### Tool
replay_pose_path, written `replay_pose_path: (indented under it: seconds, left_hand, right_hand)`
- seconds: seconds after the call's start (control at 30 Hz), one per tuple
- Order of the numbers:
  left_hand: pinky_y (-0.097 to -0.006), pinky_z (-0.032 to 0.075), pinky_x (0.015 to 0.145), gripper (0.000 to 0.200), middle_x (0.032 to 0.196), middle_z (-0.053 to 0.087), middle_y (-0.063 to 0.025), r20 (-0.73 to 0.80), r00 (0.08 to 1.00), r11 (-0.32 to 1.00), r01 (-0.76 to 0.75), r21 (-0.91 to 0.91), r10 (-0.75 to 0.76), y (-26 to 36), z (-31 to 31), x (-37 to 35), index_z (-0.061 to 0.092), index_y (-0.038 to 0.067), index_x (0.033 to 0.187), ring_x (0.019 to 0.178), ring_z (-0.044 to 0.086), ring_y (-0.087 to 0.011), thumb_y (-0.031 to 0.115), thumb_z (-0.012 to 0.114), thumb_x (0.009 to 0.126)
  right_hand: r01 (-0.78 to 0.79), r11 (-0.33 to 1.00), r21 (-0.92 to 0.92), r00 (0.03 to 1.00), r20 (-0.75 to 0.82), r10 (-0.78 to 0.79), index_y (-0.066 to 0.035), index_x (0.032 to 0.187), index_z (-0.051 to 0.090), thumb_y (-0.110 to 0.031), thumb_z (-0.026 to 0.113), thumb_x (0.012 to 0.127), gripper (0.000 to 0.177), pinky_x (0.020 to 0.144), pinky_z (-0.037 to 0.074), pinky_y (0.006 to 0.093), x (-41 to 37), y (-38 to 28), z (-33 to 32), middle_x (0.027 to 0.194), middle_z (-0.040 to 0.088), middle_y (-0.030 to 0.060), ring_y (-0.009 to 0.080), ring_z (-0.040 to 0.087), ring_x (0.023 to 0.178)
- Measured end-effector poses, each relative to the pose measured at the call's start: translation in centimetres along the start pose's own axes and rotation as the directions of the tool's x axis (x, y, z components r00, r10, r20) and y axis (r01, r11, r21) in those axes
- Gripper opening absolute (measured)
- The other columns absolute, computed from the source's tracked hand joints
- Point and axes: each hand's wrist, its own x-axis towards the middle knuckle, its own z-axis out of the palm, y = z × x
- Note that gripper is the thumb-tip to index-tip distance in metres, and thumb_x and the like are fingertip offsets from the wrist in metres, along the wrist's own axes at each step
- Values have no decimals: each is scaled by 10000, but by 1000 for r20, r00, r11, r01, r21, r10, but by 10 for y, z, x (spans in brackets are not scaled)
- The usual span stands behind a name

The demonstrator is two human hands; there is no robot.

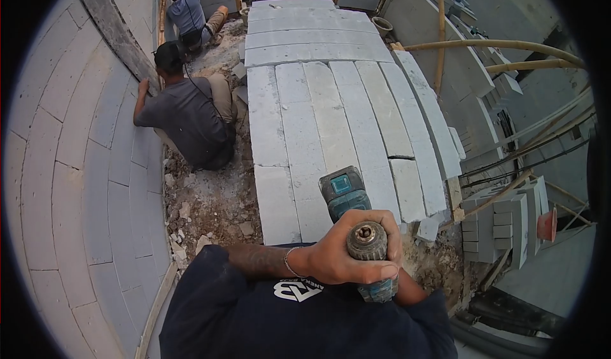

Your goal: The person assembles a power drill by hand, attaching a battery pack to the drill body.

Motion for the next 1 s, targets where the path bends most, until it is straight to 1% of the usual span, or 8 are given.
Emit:
replay_pose_path:
  seconds: [0.1,0.13,0.2,0.3,0.6,0.8,0.93,1.0]
  left_hand:
    - [-266,479,704,350,765,562,-42,-34,999,1000,-7,-21,7,-1,0,2,459,11,1014,750,574,-105,88,708,780]
    - [-266,479,704,350,765,562,-42,-34,999,1000,-10,-21,9,-1,0,2,459,11,1014,750,574,-105,88,708,780]
    - [-253,473,713,484,761,560,-36,-87,996,999,19,-32,-22,-1,-1,0,379,2,1118,748,568,-100,59,716,775]
    - [-247,468,712,511,759,557,-29,-138,989,997,36,-75,-46,-3,0,-4,331,2,1147,747,567,-96,49,693,789]
    - [-280,468,733,502,754,552,-24,-129,985,990,107,-96,-118,0,0,-6,313,2,1149,754,555,-95,45,666,794]
    - [-275,469,731,478,750,548,-24,-182,975,990,108,-95,-124,-1,-1,-6,340,-3,1130,747,558,-96,54,670,790]
    - [-274,470,729,433,758,558,-31,-163,981,993,94,-66,-104,-1,-6,-4,366,-13,1106,737,564,-99,56,660,795]
    - [-272,469,731,435,764,578,-44,-212,968,988,114,-99,-133,-2,-5,-4,377,-33,1122,724,570,-102,79,651,803]
  right_hand:
    - [-5,1000,-6,1000,3,5,-53,915,560,-244,661,753,270,622,468,310,-1,-1,1,783,583,46,184,570,704]
    - [-4,1000,-8,1000,3,4,-52,917,559,-242,658,756,268,624,468,311,-1,-1,1,785,584,48,184,570,707]
    - [-4,1000,-7,1000,7,4,-50,920,559,-237,653,761,263,627,468,312,-2,-3,1,788,585,50,186,572,712]
    - [-6,1000,-12,1000,8,6,-47,926,559,-231,646,770,256,633,468,315,-3,-3,3,794,588,53,188,574,720]
    - [9,1000,-20,1000,27,-8,-38,943,558,-212,623,795,237,648,468,322,-3,-2,8,810,595,63,194,579,743]
    - [21,999,-32,999,39,-20,-32,954,557,-200,607,812,225,659,468,327,-4,-1,10,821,600,70,198,583,758]
    - [35,998,-47,999,43,-33,-28,961,556,-191,597,824,217,666,469,330,-3,0,13,828,603,75,201,585,769]
    - [47,997,-60,998,45,-44,-26,965,556,-187,592,829,213,669,469,332,-4,1,14,832,605,77,203,587,774]
